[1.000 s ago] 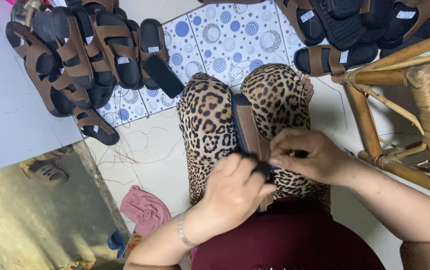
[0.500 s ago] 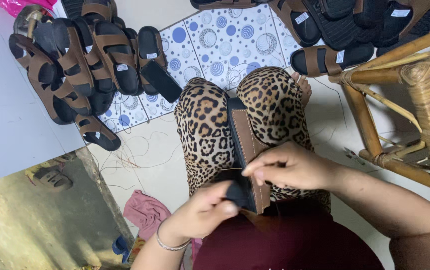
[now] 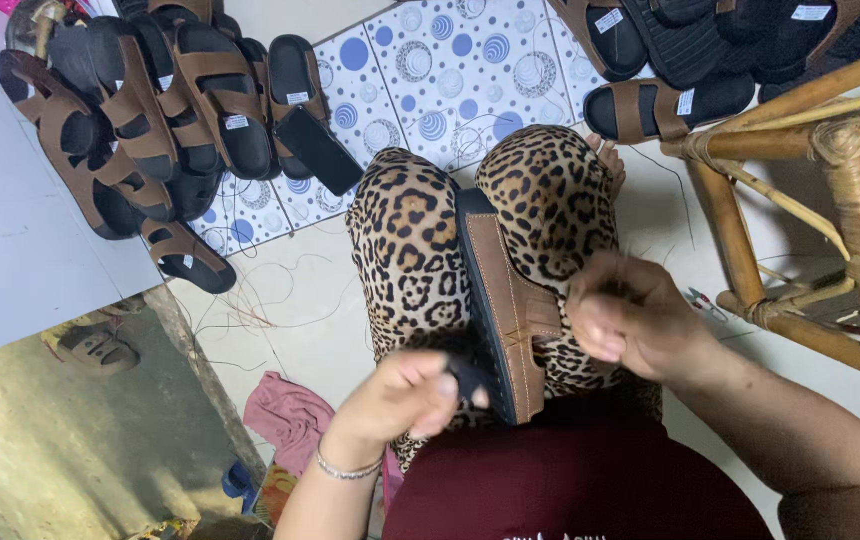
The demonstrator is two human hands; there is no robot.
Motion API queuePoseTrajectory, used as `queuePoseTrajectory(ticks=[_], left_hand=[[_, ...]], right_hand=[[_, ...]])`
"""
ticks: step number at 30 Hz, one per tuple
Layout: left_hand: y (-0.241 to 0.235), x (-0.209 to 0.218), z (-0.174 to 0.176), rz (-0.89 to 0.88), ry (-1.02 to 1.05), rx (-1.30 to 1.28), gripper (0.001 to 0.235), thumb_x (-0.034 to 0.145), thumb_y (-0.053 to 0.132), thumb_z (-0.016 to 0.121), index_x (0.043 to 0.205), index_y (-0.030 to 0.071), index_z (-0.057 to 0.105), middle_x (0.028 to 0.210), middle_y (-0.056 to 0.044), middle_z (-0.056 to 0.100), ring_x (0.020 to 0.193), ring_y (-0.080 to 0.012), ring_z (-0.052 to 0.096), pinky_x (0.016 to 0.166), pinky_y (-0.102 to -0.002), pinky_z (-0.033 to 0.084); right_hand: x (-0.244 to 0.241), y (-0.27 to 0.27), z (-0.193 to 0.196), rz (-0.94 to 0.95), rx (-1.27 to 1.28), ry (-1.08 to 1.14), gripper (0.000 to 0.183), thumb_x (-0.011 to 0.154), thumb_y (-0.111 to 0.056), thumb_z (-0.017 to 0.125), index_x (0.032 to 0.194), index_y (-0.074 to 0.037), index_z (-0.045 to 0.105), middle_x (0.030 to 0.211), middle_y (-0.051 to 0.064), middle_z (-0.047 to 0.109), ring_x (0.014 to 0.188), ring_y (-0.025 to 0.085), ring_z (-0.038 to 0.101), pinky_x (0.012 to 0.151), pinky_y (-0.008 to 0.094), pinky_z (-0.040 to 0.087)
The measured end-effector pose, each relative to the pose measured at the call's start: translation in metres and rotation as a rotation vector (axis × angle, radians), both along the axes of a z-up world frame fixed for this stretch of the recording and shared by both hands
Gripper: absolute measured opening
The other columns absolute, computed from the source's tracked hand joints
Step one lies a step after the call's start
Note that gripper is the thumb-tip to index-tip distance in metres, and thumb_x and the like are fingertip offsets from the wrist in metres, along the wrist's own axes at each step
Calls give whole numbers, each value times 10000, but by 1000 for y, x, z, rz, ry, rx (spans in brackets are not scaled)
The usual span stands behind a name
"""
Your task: The person sits on the floor and sews a brown strap onto a black sandal using a needle and thread. They repeatedly push the needle through the strap and pull the thread to secure it.
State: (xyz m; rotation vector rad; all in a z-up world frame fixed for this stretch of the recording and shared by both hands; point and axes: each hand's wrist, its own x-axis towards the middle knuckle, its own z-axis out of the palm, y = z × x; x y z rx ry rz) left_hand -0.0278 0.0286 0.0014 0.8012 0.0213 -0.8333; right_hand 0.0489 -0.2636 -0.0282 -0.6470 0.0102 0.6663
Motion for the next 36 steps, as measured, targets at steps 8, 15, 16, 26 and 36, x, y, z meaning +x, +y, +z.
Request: queuePoseTrajectory(ticks=[8, 15, 16, 26, 36], left_hand=[[-3, 56, -32, 724, -776, 796, 197, 972, 72, 540, 991, -90, 650, 446, -46, 466, 348, -174, 452, 358, -283, 400], [2, 77, -21, 1039, -72, 107, 329, 1089, 157, 438, 1094, -98, 645, 448, -49, 446, 369, -156, 447, 380, -292, 467], [11, 73, -31, 1040, -72, 108, 329, 1089, 157, 438, 1094, -98, 645, 448, -49, 446, 369, -156, 447, 380, -292, 467], [100, 43, -33, 582, -254, 1453, 314, 1018, 233, 656, 1044, -79, 641, 1166, -259, 619, 1020, -358, 595, 869, -476, 567], [-20, 41, 31, -85, -611, 977, 1019, 857, 519, 683, 1584, -8, 200, 1680, -237, 223, 1575, -364, 213, 1284, -455, 173]], right_hand=[[7, 12, 19, -40, -182, -449, 76, 852, 56, 635, 908, 85, 677, 579, 118, 656, 417, 100, 538, 369, 234, 490], [14, 29, 12, -94, -362, -537, 64, 865, 18, 636, 884, -19, 684, 543, 88, 634, 429, 155, 534, 449, 269, 502], [20, 24, 3, -94, -361, -536, 64, 865, 18, 636, 884, -19, 684, 543, 88, 634, 429, 155, 534, 449, 269, 502], [66, -71, 4, 431, -1521, -481, 350, 971, -254, 567, 1302, -139, 553, 1147, 124, 554, 1027, 289, 560, 857, 410, 436], [17, -19, 4, 671, -1149, -1221, 462, 986, -343, 581, 1443, -410, 582, 813, -32, 519, 486, 218, 510, 412, 424, 400]])
